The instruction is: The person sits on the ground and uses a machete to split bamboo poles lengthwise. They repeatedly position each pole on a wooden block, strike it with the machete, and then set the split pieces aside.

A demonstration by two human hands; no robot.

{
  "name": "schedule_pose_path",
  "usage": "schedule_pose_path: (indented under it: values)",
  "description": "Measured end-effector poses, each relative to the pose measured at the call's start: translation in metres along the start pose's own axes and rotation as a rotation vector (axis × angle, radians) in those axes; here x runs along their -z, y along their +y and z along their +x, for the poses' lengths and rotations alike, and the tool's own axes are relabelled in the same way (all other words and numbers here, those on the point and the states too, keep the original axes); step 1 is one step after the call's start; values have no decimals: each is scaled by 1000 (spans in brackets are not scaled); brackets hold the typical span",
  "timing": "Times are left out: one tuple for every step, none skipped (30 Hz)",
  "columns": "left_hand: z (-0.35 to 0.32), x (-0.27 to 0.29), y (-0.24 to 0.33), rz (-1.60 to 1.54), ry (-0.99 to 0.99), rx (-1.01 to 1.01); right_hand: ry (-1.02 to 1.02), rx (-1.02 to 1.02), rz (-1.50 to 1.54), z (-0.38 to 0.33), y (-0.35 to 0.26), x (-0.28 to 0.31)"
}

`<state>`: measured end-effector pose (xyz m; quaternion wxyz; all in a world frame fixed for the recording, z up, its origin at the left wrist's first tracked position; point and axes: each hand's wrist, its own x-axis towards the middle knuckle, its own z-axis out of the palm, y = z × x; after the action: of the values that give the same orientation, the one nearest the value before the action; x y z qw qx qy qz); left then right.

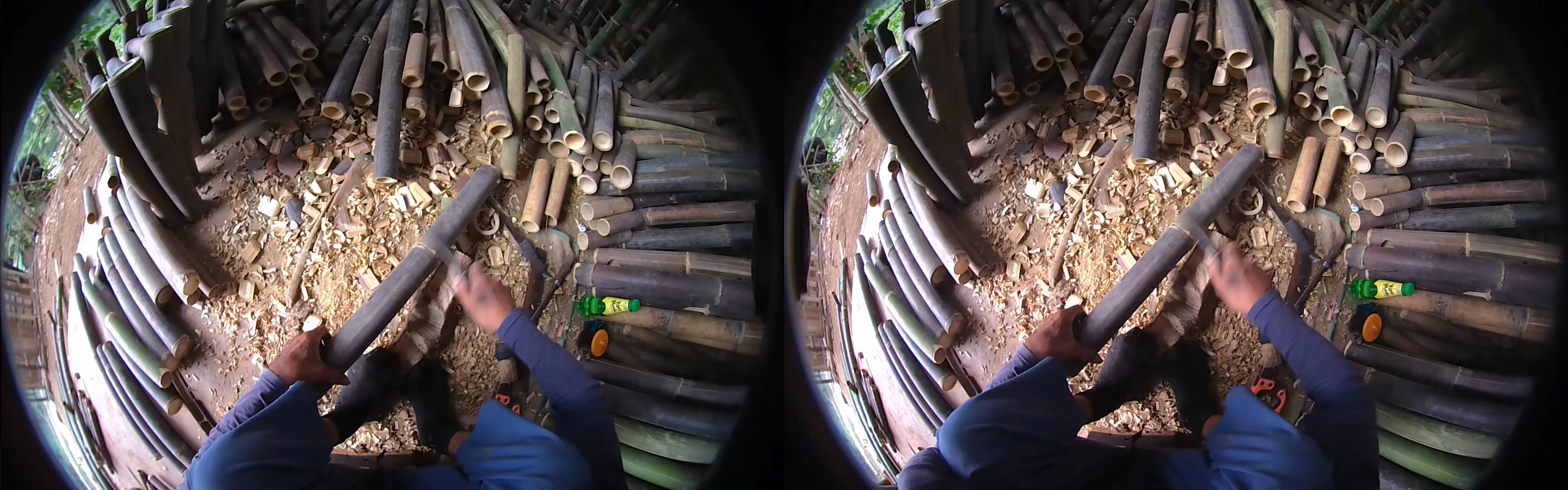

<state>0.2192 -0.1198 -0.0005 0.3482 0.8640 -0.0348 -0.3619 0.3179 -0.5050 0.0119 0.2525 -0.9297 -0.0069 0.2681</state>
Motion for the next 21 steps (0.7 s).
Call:
schedule_pose_path:
  values:
    - [-1,-5,-11,-30,-5,3,-140,110,-116,-11,-20,-2]
    - [7,-4,-15,-59,-18,-14,-268,204,-238,-16,-28,0]
    - [5,-2,-10,-70,-48,-1,-194,239,-269,-15,-18,-12]
    - [4,1,-2,-80,-78,13,-26,148,-179,-5,0,-22]
    - [5,3,2,-91,-99,22,149,64,-93,9,23,-27]
    - [5,5,-1,-135,-108,-1,323,-21,1,15,25,-22]
    - [6,6,-7,-179,-118,-24,285,18,-21,15,29,-16]
    - [5,4,-14,-229,-131,-37,116,81,-91,6,9,-13]
    - [4,14,3,-290,-153,42,-45,131,-169,-5,-16,-8]
    - [7,12,-2,-272,-137,12,-202,194,-248,-12,-32,-3]
    - [10,6,-12,-254,-128,-14,-132,229,-252,-9,-22,-12]
    - [9,4,-16,-235,-116,-41,20,116,-156,1,-6,-18]
    - [10,6,-12,-201,-111,-41,173,8,-60,17,15,-21]
    - [10,8,-10,-168,-109,-31,319,-104,42,22,13,-13]
    - [11,11,-8,-135,-108,-21,272,-42,-29,22,13,-4]
    - [10,13,-7,-102,-106,-10,94,16,-75,16,8,-6]
    - [8,12,-8,-101,-64,-1,-87,71,-125,1,-24,0]
    - [6,10,-7,-98,-27,-5,-258,116,-175,-13,-38,4]
    - [6,8,-5,-94,10,-8,-116,300,-364,-14,-22,-15]
    - [3,8,-5,-72,22,-4,-34,142,-211,-2,-12,-19]
    - [2,8,-4,-50,45,2,50,-6,-60,17,-2,-16]
